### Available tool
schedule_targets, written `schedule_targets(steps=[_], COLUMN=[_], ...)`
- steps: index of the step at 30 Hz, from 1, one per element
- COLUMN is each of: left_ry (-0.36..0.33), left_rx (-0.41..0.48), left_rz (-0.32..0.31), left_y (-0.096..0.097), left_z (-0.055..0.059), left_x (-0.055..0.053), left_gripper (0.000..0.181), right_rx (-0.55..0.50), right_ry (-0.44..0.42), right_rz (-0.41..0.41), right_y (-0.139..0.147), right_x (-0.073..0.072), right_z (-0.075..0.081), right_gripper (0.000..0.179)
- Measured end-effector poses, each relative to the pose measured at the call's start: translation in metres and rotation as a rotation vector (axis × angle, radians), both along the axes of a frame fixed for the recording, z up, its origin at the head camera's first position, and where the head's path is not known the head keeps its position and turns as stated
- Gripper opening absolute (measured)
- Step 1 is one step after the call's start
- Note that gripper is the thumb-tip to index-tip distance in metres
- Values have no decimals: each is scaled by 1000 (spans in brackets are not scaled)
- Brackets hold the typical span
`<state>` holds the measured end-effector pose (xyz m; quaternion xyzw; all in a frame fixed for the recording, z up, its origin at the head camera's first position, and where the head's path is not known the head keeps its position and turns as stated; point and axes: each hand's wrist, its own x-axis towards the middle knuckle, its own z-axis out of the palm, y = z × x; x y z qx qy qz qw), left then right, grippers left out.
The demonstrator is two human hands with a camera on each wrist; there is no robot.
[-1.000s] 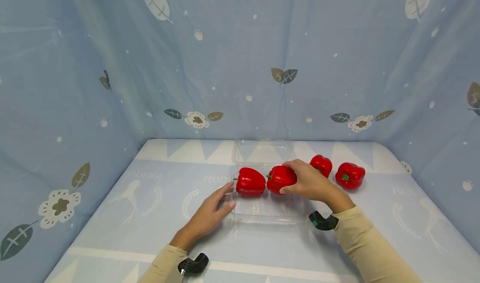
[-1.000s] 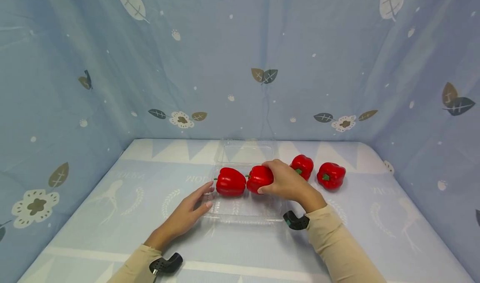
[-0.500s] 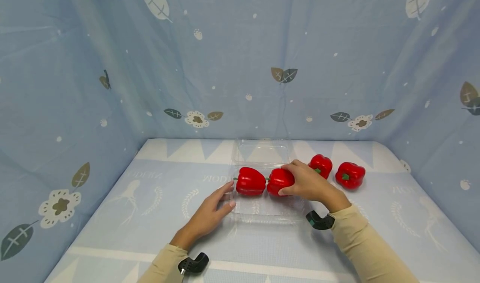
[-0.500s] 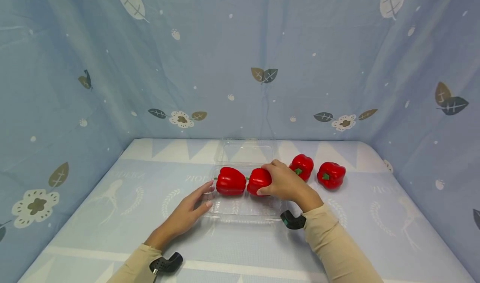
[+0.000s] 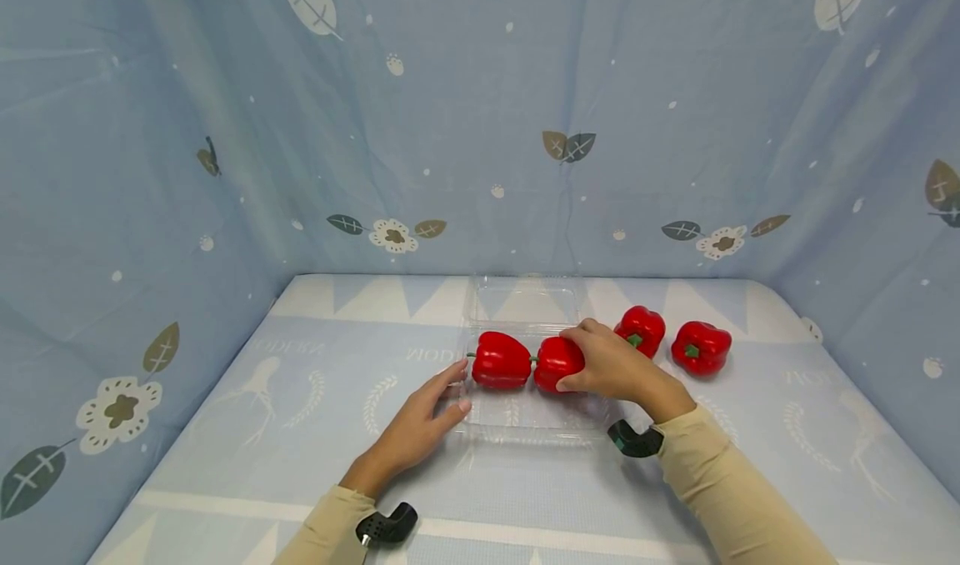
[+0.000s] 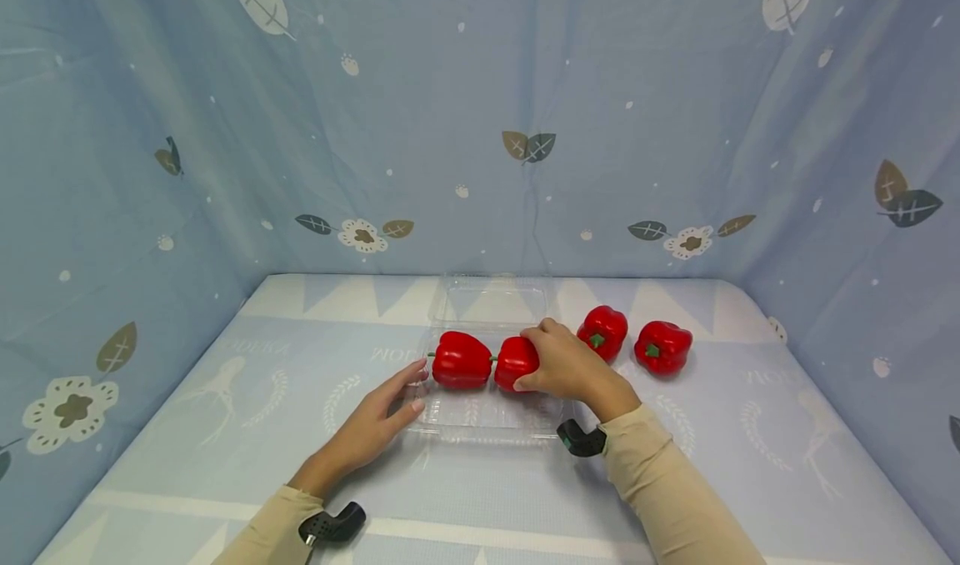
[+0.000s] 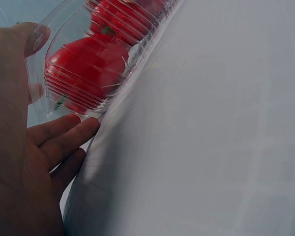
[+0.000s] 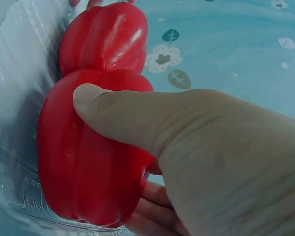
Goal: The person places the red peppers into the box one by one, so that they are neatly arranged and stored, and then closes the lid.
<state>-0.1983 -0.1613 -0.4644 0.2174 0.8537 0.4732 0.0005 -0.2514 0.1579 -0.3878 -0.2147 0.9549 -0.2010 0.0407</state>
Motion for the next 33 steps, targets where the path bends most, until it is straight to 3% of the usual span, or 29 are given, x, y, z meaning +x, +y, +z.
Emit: schedule_targets(steps=[23, 33], left_ry=[15, 7], left_rx=[-2, 8], left_rz=[2, 11], left_y=[1, 2], left_z=[-1, -1], left_x=[-1, 0], left_gripper=[63, 63], right_rx=[6, -97], right_ry=[14, -49], right_rz=[-19, -3], right_y=[-1, 7], right_x=[2, 1], right_z=[-1, -1], right_gripper=[81, 81])
